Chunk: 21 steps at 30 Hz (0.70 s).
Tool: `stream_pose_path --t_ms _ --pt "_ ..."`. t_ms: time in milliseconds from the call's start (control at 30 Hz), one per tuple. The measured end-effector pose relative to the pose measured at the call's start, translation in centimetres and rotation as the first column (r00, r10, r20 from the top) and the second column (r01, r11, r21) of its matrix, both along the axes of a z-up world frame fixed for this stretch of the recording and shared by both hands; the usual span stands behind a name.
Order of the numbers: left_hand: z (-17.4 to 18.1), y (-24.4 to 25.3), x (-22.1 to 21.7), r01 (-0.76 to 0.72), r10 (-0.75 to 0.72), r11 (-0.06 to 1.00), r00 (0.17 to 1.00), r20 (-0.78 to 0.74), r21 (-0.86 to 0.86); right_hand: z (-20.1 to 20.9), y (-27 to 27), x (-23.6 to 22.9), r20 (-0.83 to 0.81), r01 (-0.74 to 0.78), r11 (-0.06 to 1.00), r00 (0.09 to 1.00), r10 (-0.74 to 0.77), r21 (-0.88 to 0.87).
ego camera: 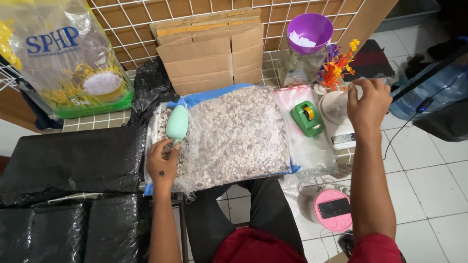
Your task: The person scoops granular material from a large bag into a small plastic bag using a green scoop, then places the filled bag on a digital scale. They fold a cardboard box, place a black plastic bag inside it, and set the weighed bag into the box.
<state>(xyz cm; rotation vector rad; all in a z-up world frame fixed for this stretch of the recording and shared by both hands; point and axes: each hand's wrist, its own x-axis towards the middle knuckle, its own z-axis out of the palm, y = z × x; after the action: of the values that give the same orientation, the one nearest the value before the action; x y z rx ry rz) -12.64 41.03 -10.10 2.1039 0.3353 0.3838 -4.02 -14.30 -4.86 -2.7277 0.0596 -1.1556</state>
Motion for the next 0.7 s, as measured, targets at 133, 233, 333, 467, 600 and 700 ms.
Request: stream_pose_path --t_ms 133,233,333,467,600,700 --pt "-1.3 0.0 0.2 -0.01 0.008 0.995 1.0 0.022 0.099 2.5 4.8 0.1 0.16 -0.025 1.0 0.987 0.027 -0.015" --pt "-1.5 -0.4 0.2 -0.016 0.001 0.975 0.998 0.067 0.222 3.5 9.0 1.5 0.238 -0.256 0.967 0.94 0.246 0.013" --pt "-2.0 -0.5 -0.1 -0.019 -0.017 0.952 0.993 0.115 0.305 2.9 13.8 3.8 0.071 -0.477 0.856 0.878 0.473 0.199" --pt "-2.5 -0.6 -0.3 -0.034 -0.029 0.944 0.982 0.186 0.328 1.9 20.1 8.7 -0.01 -0.625 0.757 0.77 0.638 0.19" --pt "-2.9 -0.7 -0.3 -0.062 -0.029 0.931 0.97 0.242 0.36 3.1 25.9 11.4 -0.221 -0.564 0.767 0.742 0.633 0.305" --pt "-3.4 -0.5 -0.2 -0.064 -0.048 0.923 0.959 0.279 0.379 1.4 28.0 15.0 -0.215 -0.611 0.764 0.734 0.645 0.206"
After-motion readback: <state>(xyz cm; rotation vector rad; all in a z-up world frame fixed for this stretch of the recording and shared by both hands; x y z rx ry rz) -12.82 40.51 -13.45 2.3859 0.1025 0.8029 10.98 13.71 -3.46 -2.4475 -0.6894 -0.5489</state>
